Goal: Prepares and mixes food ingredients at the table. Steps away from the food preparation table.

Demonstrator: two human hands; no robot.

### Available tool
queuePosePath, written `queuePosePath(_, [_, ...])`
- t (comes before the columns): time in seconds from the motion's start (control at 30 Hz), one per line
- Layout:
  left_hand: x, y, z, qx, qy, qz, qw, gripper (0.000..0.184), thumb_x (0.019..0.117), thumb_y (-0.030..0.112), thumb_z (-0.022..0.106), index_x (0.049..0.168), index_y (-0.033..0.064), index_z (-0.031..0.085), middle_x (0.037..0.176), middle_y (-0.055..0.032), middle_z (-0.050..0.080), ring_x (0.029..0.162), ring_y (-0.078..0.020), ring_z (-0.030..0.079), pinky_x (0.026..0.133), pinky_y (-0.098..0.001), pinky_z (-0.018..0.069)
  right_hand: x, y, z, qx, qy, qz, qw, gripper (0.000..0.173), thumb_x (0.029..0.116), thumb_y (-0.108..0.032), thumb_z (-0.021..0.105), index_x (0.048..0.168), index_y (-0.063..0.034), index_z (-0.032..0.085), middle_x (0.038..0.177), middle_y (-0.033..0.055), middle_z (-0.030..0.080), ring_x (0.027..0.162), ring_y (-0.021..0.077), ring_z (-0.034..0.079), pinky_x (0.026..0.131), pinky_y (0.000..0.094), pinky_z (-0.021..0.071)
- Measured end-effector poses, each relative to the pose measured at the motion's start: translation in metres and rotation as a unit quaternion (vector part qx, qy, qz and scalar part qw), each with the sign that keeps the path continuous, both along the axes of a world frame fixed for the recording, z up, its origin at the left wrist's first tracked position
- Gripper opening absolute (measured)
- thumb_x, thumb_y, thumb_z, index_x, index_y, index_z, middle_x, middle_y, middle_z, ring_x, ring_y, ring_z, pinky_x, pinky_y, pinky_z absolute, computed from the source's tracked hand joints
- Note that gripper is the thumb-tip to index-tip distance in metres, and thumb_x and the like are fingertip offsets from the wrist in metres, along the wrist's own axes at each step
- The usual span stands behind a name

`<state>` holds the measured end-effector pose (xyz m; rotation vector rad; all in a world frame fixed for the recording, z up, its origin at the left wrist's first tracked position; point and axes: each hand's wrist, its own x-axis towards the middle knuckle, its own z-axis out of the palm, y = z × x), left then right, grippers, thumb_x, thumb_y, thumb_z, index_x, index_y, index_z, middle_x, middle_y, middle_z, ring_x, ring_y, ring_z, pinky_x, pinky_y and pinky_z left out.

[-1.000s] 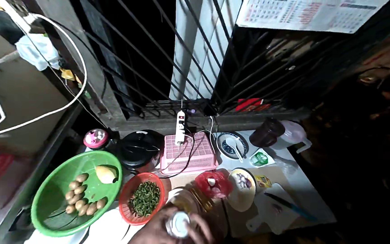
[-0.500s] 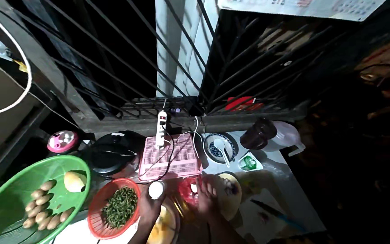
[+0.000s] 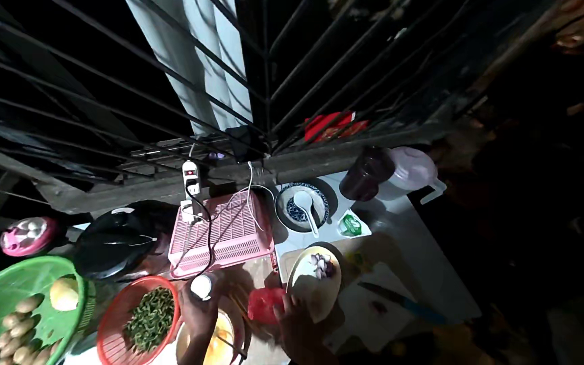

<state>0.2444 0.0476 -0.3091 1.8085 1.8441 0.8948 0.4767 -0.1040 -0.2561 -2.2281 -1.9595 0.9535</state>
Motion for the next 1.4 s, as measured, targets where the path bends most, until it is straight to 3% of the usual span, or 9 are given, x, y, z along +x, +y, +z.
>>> queuePosePath(0.2, [0.002, -0.023, 0.033, 0.024, -0.042, 0.029, 0.998, 0.102, 0.0666, 0.029, 0.095, 0.142, -0.0103, 0.038, 0.132, -0.0323, 0.053, 0.119, -0.0387, 0.058, 0.098, -0.0486, 0.0548, 0.006, -0.011, -0.022, 0.188, -0.025, -0.020, 0.982, 0.035, 0.0885, -0.020, 0.071, 0.124, -0.0195, 0.074, 0.133, 0.0208, 0.065, 0.123, 0.0377, 0.063, 0.099, 0.0544, 0.0540])
queuePosePath(0.3, [0.011, -0.053, 0.077, 0.073, 0.002, -0.035, 0.997, 0.058, 0.0861, 0.033, 0.080, 0.116, -0.0100, 0.055, 0.111, -0.0245, 0.060, 0.099, -0.0300, 0.062, 0.081, -0.0424, 0.0571, 0.015, -0.005, -0.002, 0.050, -0.002, 0.018, 0.999, 0.043, 0.0934, -0.011, 0.064, 0.136, -0.0188, 0.067, 0.147, 0.0231, 0.054, 0.138, 0.0408, 0.050, 0.113, 0.0593, 0.0412])
queuePosePath(0.4, [0.047, -0.051, 0.088, -0.064, 0.020, -0.167, 0.984, 0.029, 0.0921, 0.033, 0.071, 0.107, 0.0095, 0.074, 0.112, -0.0098, 0.069, 0.096, -0.0167, 0.069, 0.080, -0.0360, 0.0618, 0.017, -0.020, -0.016, 0.149, -0.044, 0.049, 0.987, 0.031, 0.0900, -0.014, 0.068, 0.119, -0.0203, 0.076, 0.134, 0.0179, 0.066, 0.126, 0.0361, 0.061, 0.104, 0.0538, 0.0507])
queuePosePath(0.47, [0.085, -0.027, 0.070, -0.200, 0.063, -0.195, 0.958, 0.044, 0.0928, 0.041, 0.068, 0.123, 0.0096, 0.071, 0.121, -0.0126, 0.068, 0.107, -0.0226, 0.069, 0.092, -0.0423, 0.0593, 0.018, -0.025, -0.019, 0.179, -0.054, 0.069, 0.980, 0.027, 0.0916, -0.012, 0.066, 0.117, -0.0161, 0.076, 0.129, 0.0173, 0.068, 0.119, 0.0348, 0.065, 0.099, 0.0505, 0.0548])
queuePosePath(0.57, [0.134, 0.003, 0.041, -0.311, 0.169, -0.165, 0.921, 0.065, 0.0928, 0.049, 0.066, 0.139, 0.0043, 0.059, 0.143, -0.0215, 0.056, 0.131, -0.0366, 0.056, 0.108, -0.0532, 0.0483, 0.014, -0.027, -0.004, 0.089, -0.019, 0.072, 0.993, 0.035, 0.1008, -0.009, 0.054, 0.133, -0.0074, 0.067, 0.143, 0.0233, 0.059, 0.132, 0.0402, 0.058, 0.111, 0.0548, 0.0462])
queuePosePath(0.77, [0.175, 0.008, 0.019, -0.363, 0.236, -0.010, 0.901, 0.092, 0.0785, 0.056, 0.076, 0.149, 0.0034, 0.049, 0.158, -0.0242, 0.039, 0.138, -0.0434, 0.047, 0.100, -0.0607, 0.0508, 0.012, -0.048, -0.010, 0.082, -0.012, 0.085, 0.993, 0.042, 0.0983, -0.011, 0.056, 0.140, -0.0098, 0.063, 0.146, 0.0226, 0.057, 0.138, 0.0396, 0.052, 0.116, 0.0576, 0.0392])
queuePosePath(1.03, [0.162, 0.002, 0.013, -0.369, 0.205, -0.105, 0.901, 0.046, 0.0916, 0.051, 0.061, 0.115, 0.0132, 0.074, 0.126, -0.0128, 0.069, 0.121, -0.0330, 0.064, 0.098, -0.0574, 0.0534, 0.020, -0.063, -0.017, 0.085, 0.006, 0.048, 0.995, 0.040, 0.0984, -0.022, 0.059, 0.138, -0.0160, 0.067, 0.145, 0.0208, 0.059, 0.137, 0.0389, 0.053, 0.116, 0.0551, 0.0395])
queuePosePath(1.27, [0.095, -0.033, 0.063, -0.204, 0.116, -0.147, 0.961, 0.026, 0.0943, 0.039, 0.062, 0.102, 0.0195, 0.076, 0.105, 0.0008, 0.074, 0.104, -0.0180, 0.069, 0.095, -0.0452, 0.0562, 0.022, -0.047, -0.019, 0.210, -0.047, 0.069, 0.974, 0.024, 0.0946, -0.033, 0.066, 0.115, -0.0268, 0.077, 0.137, 0.0150, 0.065, 0.126, 0.0366, 0.061, 0.102, 0.0559, 0.0504])
queuePosePath(1.4, [0.043, -0.057, 0.107, -0.217, 0.066, -0.130, 0.965, 0.027, 0.0964, 0.040, 0.062, 0.104, 0.0184, 0.076, 0.102, 0.0023, 0.075, 0.099, -0.0138, 0.071, 0.093, -0.0424, 0.0575, 0.014, -0.029, 0.002, 0.096, -0.036, 0.057, 0.993, 0.028, 0.0932, -0.023, 0.066, 0.118, -0.0198, 0.077, 0.138, 0.0181, 0.063, 0.131, 0.0395, 0.056, 0.108, 0.0574, 0.0461])
